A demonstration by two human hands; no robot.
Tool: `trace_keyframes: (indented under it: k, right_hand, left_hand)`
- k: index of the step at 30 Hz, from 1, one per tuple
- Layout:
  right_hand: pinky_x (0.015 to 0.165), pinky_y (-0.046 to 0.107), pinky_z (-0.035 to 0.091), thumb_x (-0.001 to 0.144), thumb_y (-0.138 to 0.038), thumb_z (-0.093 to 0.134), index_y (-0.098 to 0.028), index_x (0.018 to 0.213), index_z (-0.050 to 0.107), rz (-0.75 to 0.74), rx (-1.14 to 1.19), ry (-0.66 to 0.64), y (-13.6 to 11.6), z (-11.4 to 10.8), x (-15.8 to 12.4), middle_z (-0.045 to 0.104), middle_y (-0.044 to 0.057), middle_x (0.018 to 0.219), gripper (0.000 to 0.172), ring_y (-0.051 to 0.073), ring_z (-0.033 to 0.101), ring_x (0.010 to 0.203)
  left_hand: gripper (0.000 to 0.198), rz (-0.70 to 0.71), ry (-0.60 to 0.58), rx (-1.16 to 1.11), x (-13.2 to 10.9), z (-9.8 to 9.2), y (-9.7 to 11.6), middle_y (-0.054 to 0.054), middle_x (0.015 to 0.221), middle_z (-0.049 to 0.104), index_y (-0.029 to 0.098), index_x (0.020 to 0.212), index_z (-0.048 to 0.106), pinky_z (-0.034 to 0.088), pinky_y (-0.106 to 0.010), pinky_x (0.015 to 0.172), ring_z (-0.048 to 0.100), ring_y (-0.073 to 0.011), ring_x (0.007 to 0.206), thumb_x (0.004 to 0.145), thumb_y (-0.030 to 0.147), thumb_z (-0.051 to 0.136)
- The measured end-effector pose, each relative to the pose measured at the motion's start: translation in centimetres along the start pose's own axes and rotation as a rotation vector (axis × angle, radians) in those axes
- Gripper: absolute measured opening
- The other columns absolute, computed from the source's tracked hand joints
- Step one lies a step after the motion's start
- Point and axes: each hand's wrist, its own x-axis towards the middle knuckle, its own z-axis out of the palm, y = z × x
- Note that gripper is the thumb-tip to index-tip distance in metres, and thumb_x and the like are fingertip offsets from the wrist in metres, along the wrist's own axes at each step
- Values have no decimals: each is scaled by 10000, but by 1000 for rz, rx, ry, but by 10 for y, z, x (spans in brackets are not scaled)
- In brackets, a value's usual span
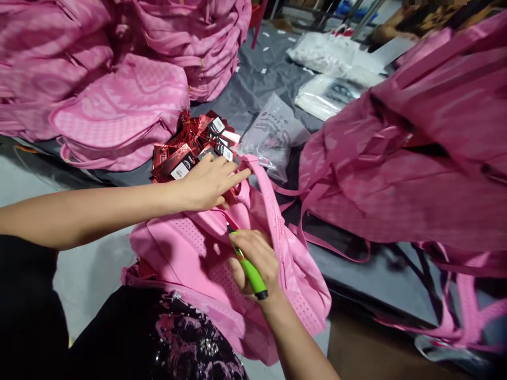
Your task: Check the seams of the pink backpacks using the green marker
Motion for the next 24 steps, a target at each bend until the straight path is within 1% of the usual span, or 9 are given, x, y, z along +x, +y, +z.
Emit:
trace_keyframes:
  k: [2,3,5,8,11,14,17,20,24]
  right_hand:
    - [773,437,582,930,-290,528,-172,1171,625,67,36,-35,6,-3,4,716,123,977,285,257,705,905]
    - [753,415,582,937,-290,521,-181,1157,621,104,41,-37,9,-3,6,718,106,953,265,242,704,869]
    - [699,367,579,920,-251,540,-200,1123,606,190,11,-18,13,-2,7,713,71,898,219,210,695,785]
    - [665,334,583,881,-213,588,-222,1070,585,268,-34,-13,16,-3,8,710,39,859,190,191,692,736]
    - [704,344,599,857,-170,612,-229,1058,590,220,-19,-93,19,-9,11,730,41,890,211,192,708,768]
    - [738,361,609,843,-127,607,-235,1092,597,169,-5,-177,19,-17,18,741,49,929,272,201,721,813]
    - [774,378,615,830,-101,596,-233,1106,598,149,17,-218,19,-20,21,744,49,934,306,209,732,849]
    - [808,401,614,828,-100,592,-222,1097,601,132,46,-238,20,-18,21,744,52,928,295,211,737,859]
    - [805,395,616,872,-152,582,-213,1096,600,151,48,-278,26,-18,21,749,62,940,233,211,737,879]
  left_hand:
    - [1018,0,-13,0,-2,1,5,-195,1514,429,160,1586,180,308,-519,1077,428,-380,1328,803,539,708]
    - [1123,-3,-17,12,-1,2,7,-217,1545,380,158,1598,123,267,-561,1111,387,-405,1366,759,568,746]
    - [1230,-17,-23,45,1,7,13,-247,1585,299,173,1608,59,218,-617,1137,338,-436,1405,701,525,812]
    - [1154,-59,-25,54,6,17,17,-238,1624,223,220,1612,30,242,-647,1130,326,-437,1432,747,359,782]
    - [1045,-34,-22,60,12,22,15,-224,1651,165,215,1612,6,228,-671,1141,242,-416,1502,809,249,673]
    - [1012,64,2,75,16,24,11,-204,1672,89,208,1608,-39,188,-692,1154,121,-379,1552,835,226,614]
    - [986,116,29,93,17,27,11,-184,1684,30,235,1606,-60,186,-703,1157,62,-362,1564,865,261,591]
    - [1006,124,41,111,18,30,14,-171,1687,36,252,1613,-41,216,-683,1170,83,-377,1560,856,249,622]
    - [957,106,24,72,18,33,17,-146,1679,139,254,1621,12,329,-580,1152,234,-372,1520,866,193,598]
